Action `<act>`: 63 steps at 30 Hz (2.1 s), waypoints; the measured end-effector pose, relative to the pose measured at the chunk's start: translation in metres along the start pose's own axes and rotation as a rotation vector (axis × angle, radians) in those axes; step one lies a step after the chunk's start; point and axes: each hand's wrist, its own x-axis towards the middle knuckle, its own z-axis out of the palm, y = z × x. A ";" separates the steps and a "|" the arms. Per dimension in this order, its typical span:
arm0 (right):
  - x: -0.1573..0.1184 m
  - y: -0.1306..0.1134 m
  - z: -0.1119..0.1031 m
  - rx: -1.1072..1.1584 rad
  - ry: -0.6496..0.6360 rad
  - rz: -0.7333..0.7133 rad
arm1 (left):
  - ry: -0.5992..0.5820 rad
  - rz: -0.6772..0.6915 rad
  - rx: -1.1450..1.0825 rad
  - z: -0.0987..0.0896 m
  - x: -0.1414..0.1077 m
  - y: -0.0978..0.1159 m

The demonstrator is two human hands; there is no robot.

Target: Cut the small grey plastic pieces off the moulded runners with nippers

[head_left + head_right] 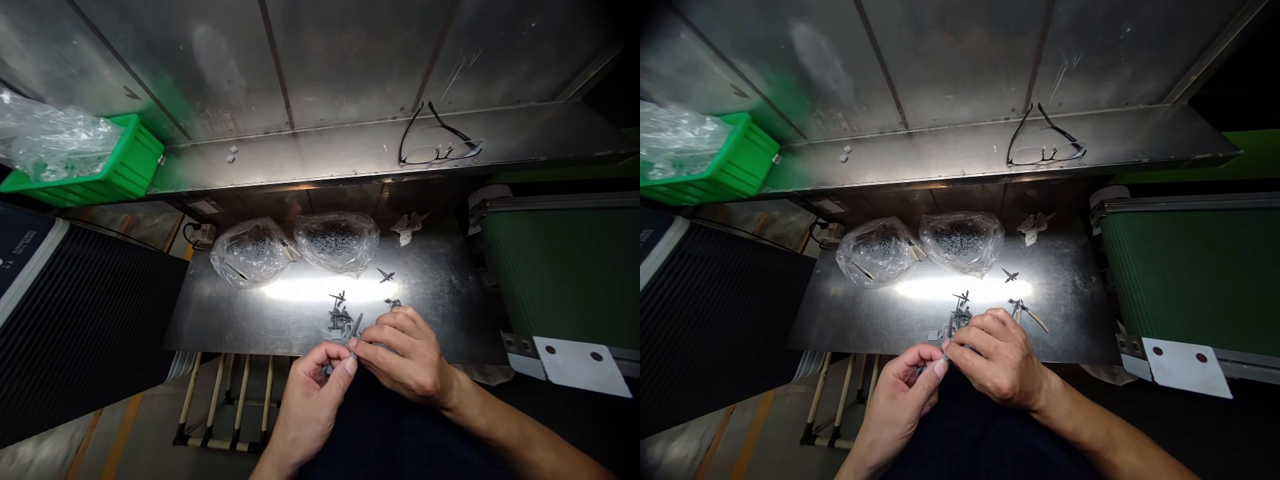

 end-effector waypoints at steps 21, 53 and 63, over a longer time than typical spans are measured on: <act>-0.015 -0.001 0.001 0.608 -0.058 0.506 | -0.106 -0.055 -0.083 0.001 -0.001 0.008; -0.006 -0.006 0.020 1.738 -0.129 1.406 | -0.100 -0.068 -0.457 0.017 0.011 -0.010; -0.012 -0.004 0.036 1.953 0.073 1.560 | -0.132 -0.125 -0.750 0.019 0.019 -0.010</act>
